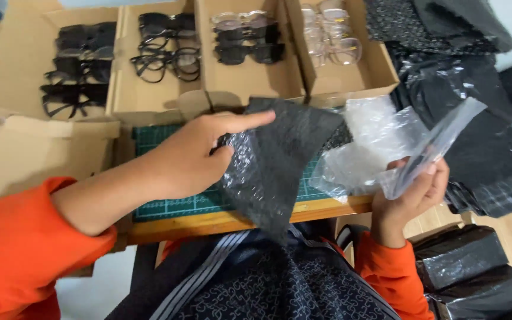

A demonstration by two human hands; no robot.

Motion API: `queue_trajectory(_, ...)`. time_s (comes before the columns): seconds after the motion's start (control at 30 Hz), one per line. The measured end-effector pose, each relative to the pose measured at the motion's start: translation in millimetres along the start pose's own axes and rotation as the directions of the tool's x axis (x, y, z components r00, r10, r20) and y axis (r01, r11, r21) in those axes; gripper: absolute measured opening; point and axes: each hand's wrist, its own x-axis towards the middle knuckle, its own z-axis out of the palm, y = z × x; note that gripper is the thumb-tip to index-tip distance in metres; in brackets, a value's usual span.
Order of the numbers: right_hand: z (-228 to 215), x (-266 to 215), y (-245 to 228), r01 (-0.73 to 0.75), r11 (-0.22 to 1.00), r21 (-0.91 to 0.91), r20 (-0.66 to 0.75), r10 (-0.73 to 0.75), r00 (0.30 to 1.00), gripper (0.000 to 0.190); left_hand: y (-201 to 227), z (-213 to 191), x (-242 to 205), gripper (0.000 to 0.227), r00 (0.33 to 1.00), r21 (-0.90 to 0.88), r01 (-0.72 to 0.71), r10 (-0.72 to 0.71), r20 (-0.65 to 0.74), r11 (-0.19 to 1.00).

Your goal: The person cleans a pair of eyeglasses with a black cloth, then places them into a small plastic bag. They wrap the bag in bubble wrap and place it into a cardboard box, which is then closed.

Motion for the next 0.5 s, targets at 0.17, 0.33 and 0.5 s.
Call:
queue_trajectory(0.17, -4.5, -2.0, 0.4, 0.009, 0.998, -0.061, 0.042, -0.007, 0.999, 0.021, -19.4, -12.3, -24.4, 0.065, 0.77, 0.375, -0.341, 0.485, -0.414, 0.862)
queue_trajectory(0.33, 10.7, -5.2, -14.8, -0.039, 0.993, -0.109, -0.011, 0.038, 0.999, 0.021, -48.8, 28.1, -54.6, 0.054, 0.516, 0.398, -0.386, 0.553, -0.654, 0.832)
queue_trajectory(0.5, 16.1, -11.1, -19.4, 0.095, 0.969, -0.229, 0.145, -0.063, 0.987, 0.022, -89.0, 86.3, -59.7, 0.075, 0.687, -0.114, -0.49, 0.303, -0.66, 0.864)
